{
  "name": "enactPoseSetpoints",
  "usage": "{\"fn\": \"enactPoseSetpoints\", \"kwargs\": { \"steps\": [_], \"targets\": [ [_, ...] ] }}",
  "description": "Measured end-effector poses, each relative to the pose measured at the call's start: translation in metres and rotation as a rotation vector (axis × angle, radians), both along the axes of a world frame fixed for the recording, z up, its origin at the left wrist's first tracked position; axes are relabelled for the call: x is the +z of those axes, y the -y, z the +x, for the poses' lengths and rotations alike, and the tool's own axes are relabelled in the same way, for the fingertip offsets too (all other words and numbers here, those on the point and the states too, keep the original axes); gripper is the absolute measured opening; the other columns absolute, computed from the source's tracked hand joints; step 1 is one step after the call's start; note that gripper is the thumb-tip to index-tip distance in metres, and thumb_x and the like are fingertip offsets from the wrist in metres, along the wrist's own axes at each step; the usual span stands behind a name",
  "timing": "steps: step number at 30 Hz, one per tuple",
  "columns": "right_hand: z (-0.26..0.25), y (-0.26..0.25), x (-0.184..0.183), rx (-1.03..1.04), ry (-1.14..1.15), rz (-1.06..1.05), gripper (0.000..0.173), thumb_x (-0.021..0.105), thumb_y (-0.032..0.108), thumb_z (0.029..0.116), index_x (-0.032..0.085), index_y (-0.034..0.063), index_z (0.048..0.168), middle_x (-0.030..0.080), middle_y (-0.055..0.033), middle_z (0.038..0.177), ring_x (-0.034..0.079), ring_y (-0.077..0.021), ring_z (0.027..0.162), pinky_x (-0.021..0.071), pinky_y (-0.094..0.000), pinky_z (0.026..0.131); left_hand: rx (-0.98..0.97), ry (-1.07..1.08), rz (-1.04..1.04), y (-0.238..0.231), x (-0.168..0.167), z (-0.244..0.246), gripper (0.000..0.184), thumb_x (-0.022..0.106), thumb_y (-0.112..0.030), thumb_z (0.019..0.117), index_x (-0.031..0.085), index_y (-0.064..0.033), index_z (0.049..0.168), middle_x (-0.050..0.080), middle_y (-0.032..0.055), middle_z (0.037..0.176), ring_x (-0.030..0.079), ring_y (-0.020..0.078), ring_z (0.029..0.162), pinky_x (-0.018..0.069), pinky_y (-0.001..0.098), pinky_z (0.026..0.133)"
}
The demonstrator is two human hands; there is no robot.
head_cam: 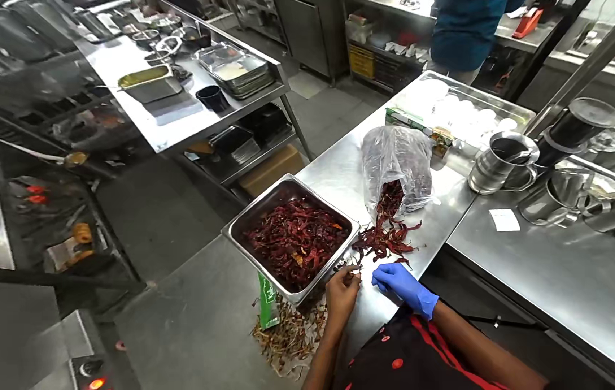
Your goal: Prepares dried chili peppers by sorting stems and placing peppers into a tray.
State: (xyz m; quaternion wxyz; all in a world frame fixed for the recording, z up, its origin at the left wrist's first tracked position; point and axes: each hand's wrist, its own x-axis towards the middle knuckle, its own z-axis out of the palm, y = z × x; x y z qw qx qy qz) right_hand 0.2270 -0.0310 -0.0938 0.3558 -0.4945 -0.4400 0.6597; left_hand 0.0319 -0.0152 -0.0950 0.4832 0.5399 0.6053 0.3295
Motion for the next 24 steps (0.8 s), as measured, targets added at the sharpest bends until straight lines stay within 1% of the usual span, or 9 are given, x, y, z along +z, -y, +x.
{"fn": "enactPoseSetpoints", "kwargs": {
  "steps": [3, 6, 8, 11, 13, 16, 19, 21, 24],
  "targets": [
    [0.016, 0.006, -0.006, 0.004, 0.050, -0.055, 0.027, 0.056, 0.025, 0.1038, 0.073, 0.0055, 0.096, 0.061, -0.0001, 0.071, 0.055, -0.0089, 0.061, 0.0473, -0.0252, 0.061, -0.017, -0.103, -0.076, -0.014, -0.017, 0.004, 0.017, 0.060, -0.008, 0.1010, 0.073, -0.0062, 0.110, 0.073, 0.0087, 0.095, 0.068, 0.0193, 0.075, 0.0585, 0.0404, 0.071],
    [0.027, 0.011, -0.004, -0.051, 0.015, -0.107, 0.020, 0.056, 0.017, 0.1019, 0.072, 0.0043, 0.101, 0.063, -0.0019, 0.075, 0.056, -0.0098, 0.065, 0.0477, -0.0256, 0.063, -0.043, -0.334, 0.048, -0.019, -0.023, 0.008, 0.022, 0.053, -0.011, 0.1010, 0.069, -0.0030, 0.114, 0.071, 0.0142, 0.098, 0.068, 0.0281, 0.084, 0.0562, 0.0520, 0.081],
    [0.031, 0.014, -0.002, -0.095, -0.053, -0.157, 0.018, 0.055, 0.013, 0.1010, 0.070, 0.0033, 0.103, 0.065, -0.0039, 0.079, 0.056, -0.0101, 0.065, 0.0477, -0.0256, 0.063, -0.088, -0.419, 0.161, -0.021, -0.025, 0.010, 0.024, 0.061, -0.018, 0.0990, 0.068, -0.0017, 0.115, 0.070, 0.0154, 0.098, 0.069, 0.0290, 0.084, 0.0577, 0.0515, 0.080],
    [0.030, 0.016, -0.003, -0.159, -0.172, -0.233, 0.020, 0.051, 0.016, 0.1045, 0.067, 0.0039, 0.105, 0.065, -0.0048, 0.083, 0.056, -0.0095, 0.065, 0.0475, -0.0239, 0.061, -0.233, -0.503, 0.204, -0.023, -0.024, 0.011, 0.035, 0.073, -0.022, 0.0933, 0.067, -0.0016, 0.120, 0.066, 0.0202, 0.119, 0.067, 0.0343, 0.104, 0.0556, 0.0532, 0.094],
    [0.028, 0.016, -0.007, -0.177, -0.213, -0.252, 0.024, 0.049, 0.020, 0.1067, 0.067, 0.0045, 0.104, 0.065, -0.0047, 0.083, 0.056, -0.0095, 0.065, 0.0481, -0.0233, 0.060, -0.291, -0.546, 0.214, -0.025, -0.028, 0.011, 0.035, 0.075, -0.023, 0.0918, 0.069, -0.0027, 0.119, 0.064, 0.0214, 0.122, 0.065, 0.0363, 0.111, 0.0534, 0.0542, 0.098],
    [0.023, 0.017, -0.007, -0.160, -0.214, -0.235, 0.028, 0.048, 0.023, 0.1075, 0.067, 0.0043, 0.101, 0.065, -0.0048, 0.083, 0.056, -0.0094, 0.064, 0.0476, -0.0233, 0.060, -0.280, -0.570, 0.234, -0.028, -0.036, 0.010, 0.027, 0.070, -0.023, 0.0957, 0.071, -0.0020, 0.112, 0.067, 0.0195, 0.113, 0.067, 0.0346, 0.105, 0.0554, 0.0533, 0.094],
    [0.021, 0.016, -0.007, -0.141, -0.196, -0.234, 0.029, 0.047, 0.025, 0.1081, 0.068, 0.0044, 0.102, 0.066, -0.0048, 0.084, 0.056, -0.0089, 0.064, 0.0470, -0.0229, 0.060, -0.227, -0.549, 0.237, -0.031, -0.039, 0.008, 0.018, 0.066, -0.016, 0.0975, 0.071, -0.0002, 0.106, 0.068, 0.0196, 0.107, 0.069, 0.0334, 0.099, 0.0564, 0.0534, 0.092],
    [0.020, 0.015, -0.007, -0.143, -0.200, -0.238, 0.030, 0.047, 0.024, 0.1082, 0.068, 0.0039, 0.102, 0.066, -0.0051, 0.084, 0.056, -0.0088, 0.064, 0.0471, -0.0227, 0.060, -0.209, -0.557, 0.214, -0.032, -0.036, 0.008, 0.018, 0.065, -0.015, 0.0984, 0.070, 0.0005, 0.104, 0.068, 0.0200, 0.111, 0.069, 0.0335, 0.100, 0.0566, 0.0527, 0.092],
    [0.020, 0.013, -0.005, -0.145, -0.208, -0.244, 0.030, 0.047, 0.024, 0.1083, 0.067, 0.0040, 0.101, 0.066, -0.0050, 0.083, 0.056, -0.0088, 0.064, 0.0469, -0.0226, 0.060, -0.234, -0.601, 0.130, -0.029, -0.020, 0.009, 0.021, 0.060, -0.015, 0.1010, 0.069, 0.0019, 0.109, 0.067, 0.0213, 0.116, 0.067, 0.0349, 0.107, 0.0543, 0.0520, 0.098]
  ]
}}
